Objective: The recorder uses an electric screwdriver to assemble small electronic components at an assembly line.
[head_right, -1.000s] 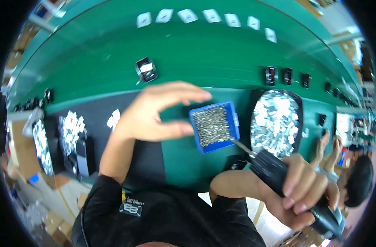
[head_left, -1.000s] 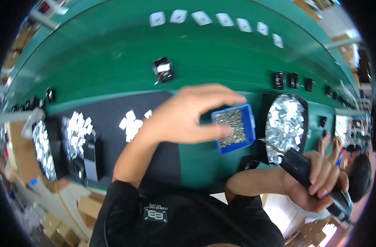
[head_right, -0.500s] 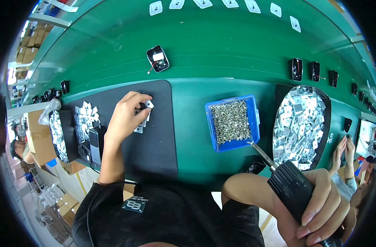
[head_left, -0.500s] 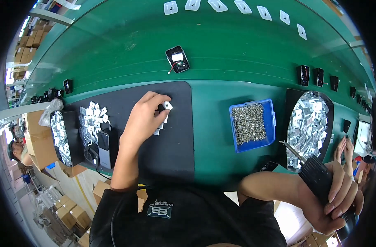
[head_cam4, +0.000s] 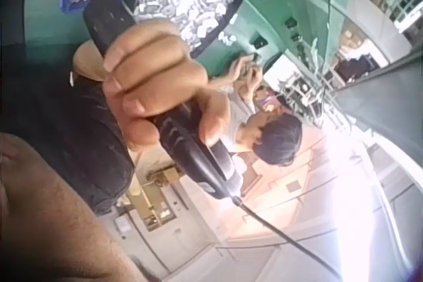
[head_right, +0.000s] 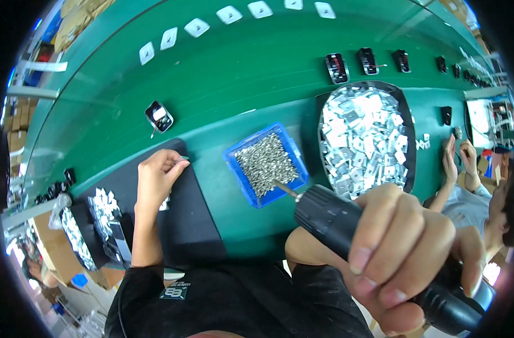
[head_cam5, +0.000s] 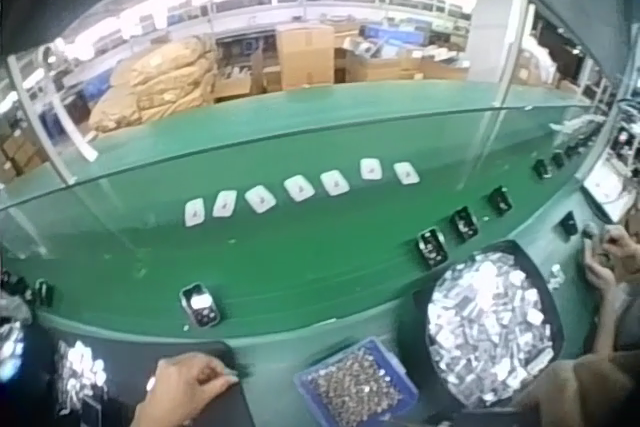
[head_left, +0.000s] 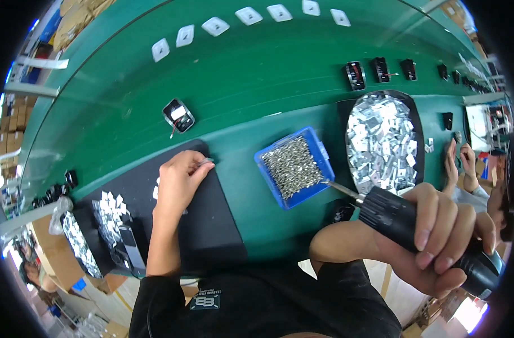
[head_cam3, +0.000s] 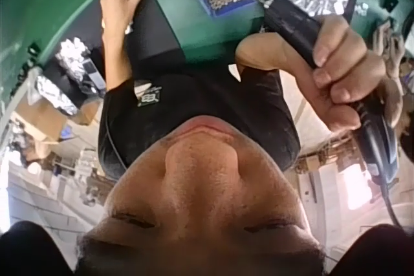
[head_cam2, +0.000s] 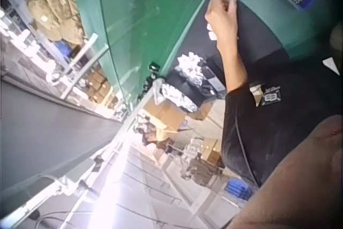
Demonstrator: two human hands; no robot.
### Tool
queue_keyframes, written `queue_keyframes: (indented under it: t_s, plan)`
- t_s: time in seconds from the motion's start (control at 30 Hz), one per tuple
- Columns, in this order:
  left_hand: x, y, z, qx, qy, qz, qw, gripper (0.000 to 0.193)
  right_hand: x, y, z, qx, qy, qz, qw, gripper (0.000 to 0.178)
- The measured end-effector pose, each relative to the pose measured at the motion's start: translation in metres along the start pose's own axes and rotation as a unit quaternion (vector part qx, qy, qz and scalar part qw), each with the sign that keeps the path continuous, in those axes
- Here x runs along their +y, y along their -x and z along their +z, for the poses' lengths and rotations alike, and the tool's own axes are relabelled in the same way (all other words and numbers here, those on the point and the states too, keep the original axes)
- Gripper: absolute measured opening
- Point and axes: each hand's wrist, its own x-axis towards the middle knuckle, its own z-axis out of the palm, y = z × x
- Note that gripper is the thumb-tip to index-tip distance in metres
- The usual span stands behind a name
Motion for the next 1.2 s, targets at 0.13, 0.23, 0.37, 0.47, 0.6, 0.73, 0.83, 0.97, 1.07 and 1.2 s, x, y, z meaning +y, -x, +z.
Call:
queue_keyframes:
  t_s: [0.13, 0.23, 0.37, 0.47, 0.6, 0.73, 0.83, 0.97, 1.07, 1.2]
  plan:
    - [0.038, -0.032, 0.021, -0.046, 0.124, 0.087, 0.987, 0.012, -0.008, 0.001, -0.007, -0.032, 0.014, 0.018, 0.999, 0.036]
    - [0.079, -0.066, 0.035, -0.092, 0.122, 0.166, 0.974, 0.013, -0.015, -0.001, -0.007, -0.042, 0.018, 0.001, 0.999, 0.038]
    - [0.114, -0.126, 0.079, -0.141, 0.148, 0.176, 0.963, 0.017, -0.021, 0.0, -0.012, -0.039, 0.06, -0.043, 0.997, 0.038]
    - [0.131, -0.164, 0.111, -0.138, 0.139, 0.198, 0.961, 0.017, -0.029, -0.001, -0.014, -0.045, 0.073, -0.074, 0.994, 0.039]
    - [0.146, -0.189, 0.137, -0.136, 0.053, 0.199, 0.969, 0.022, -0.029, 0.002, -0.014, 0.023, 0.104, -0.125, 0.986, 0.04]
    - [0.158, -0.197, 0.152, -0.13, 0.043, 0.172, 0.975, 0.019, -0.033, -0.001, -0.02, 0.033, 0.121, -0.139, 0.982, 0.039]
    - [0.159, -0.198, 0.16, -0.13, 0.02, 0.17, 0.977, 0.018, -0.037, -0.001, -0.023, 0.048, 0.134, -0.134, 0.981, 0.04]
    - [0.155, -0.201, 0.165, -0.111, -0.012, 0.173, 0.979, 0.016, -0.038, -0.002, -0.026, 0.061, 0.146, -0.124, 0.98, 0.041]
    - [0.154, -0.203, 0.17, -0.098, -0.031, 0.187, 0.977, 0.015, -0.041, -0.007, -0.042, -0.032, 0.134, -0.116, 0.984, 0.042]
    - [0.156, -0.208, 0.178, -0.088, -0.054, 0.211, 0.972, 0.019, -0.041, -0.008, -0.044, -0.034, 0.131, -0.12, 0.983, 0.042]
